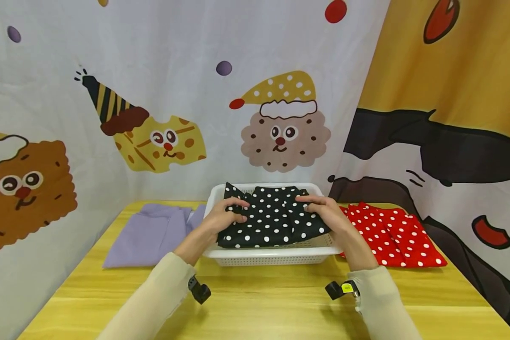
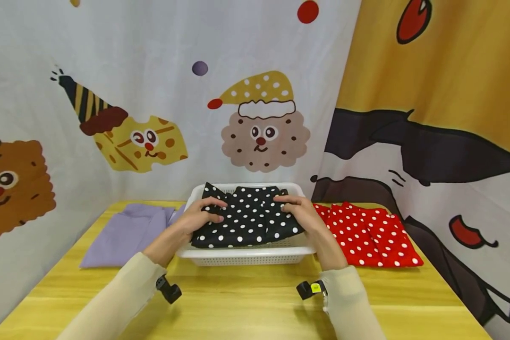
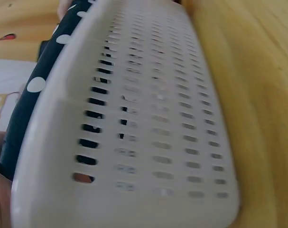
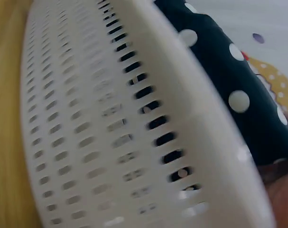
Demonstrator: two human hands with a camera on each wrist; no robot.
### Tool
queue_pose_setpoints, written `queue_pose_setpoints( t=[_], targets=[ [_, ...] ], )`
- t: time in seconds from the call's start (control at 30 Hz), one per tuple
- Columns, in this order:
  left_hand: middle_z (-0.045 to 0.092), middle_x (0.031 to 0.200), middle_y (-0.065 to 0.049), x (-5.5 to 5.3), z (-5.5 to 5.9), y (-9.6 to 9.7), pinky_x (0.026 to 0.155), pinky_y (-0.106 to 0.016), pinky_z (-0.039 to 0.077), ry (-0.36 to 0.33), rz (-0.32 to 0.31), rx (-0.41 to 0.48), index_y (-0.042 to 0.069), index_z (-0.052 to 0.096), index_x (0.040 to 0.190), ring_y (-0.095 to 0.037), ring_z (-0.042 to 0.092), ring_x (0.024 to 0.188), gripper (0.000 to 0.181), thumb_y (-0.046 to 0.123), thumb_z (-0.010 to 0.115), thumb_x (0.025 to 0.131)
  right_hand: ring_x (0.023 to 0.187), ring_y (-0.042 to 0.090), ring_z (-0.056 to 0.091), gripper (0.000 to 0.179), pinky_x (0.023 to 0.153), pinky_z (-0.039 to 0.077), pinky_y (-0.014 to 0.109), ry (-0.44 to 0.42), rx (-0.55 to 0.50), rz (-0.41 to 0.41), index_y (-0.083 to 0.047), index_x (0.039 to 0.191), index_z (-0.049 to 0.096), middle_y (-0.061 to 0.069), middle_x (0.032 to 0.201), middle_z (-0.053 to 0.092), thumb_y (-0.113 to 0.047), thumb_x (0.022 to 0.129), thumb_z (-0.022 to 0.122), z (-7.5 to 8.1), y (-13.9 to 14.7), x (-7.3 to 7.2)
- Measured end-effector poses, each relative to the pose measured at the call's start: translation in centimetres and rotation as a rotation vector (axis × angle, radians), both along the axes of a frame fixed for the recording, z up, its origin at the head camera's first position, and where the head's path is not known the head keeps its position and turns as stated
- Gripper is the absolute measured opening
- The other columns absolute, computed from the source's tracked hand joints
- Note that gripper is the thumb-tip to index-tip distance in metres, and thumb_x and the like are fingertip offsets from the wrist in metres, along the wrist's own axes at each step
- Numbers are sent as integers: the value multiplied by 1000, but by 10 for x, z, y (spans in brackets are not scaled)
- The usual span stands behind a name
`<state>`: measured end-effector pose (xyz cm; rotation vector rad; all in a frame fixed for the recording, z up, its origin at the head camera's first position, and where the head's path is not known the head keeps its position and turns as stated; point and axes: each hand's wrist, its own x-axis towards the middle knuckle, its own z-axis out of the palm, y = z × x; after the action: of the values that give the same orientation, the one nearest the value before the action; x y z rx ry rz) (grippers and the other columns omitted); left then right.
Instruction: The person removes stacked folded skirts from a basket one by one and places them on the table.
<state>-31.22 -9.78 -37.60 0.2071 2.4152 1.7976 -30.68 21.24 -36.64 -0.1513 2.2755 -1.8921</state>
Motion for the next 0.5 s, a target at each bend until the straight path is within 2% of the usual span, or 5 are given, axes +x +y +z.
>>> queue_pose_setpoints(
  t=[0.13,0.27,0.4,0.5],
  targets=[
    [53,145,-13,5,9,-4,77,-26,53,19,-13,77,10,72,126,-22,61,99,43,-2,73,84,93,13,70,41,76,63,28,57,-59,19,-15,136,66,17,145,50,-6,99,51,13,3,6],
    [54,142,-11,13,20,-6,76,-27,56,29,-28,150,12,71,128,-19,64,96,44,0,73,85,102,19,66,46,80,63,32,101,-119,78,-19,134,65,13,145,45,-1,94,48,24,2,13],
    [57,138,-9,23,25,-7,77,-27,57,70,-47,188,15,71,128,-18,64,98,45,0,72,85,98,20,69,51,80,64,34,109,-111,127,-9,136,63,13,142,48,3,89,46,31,3,18],
    [59,136,-10,30,26,-8,77,-28,58,95,-53,199,16,71,128,-19,65,97,46,0,71,85,91,17,72,43,78,64,33,125,-36,120,-2,132,66,16,138,56,1,93,50,34,4,21]
  ],
)
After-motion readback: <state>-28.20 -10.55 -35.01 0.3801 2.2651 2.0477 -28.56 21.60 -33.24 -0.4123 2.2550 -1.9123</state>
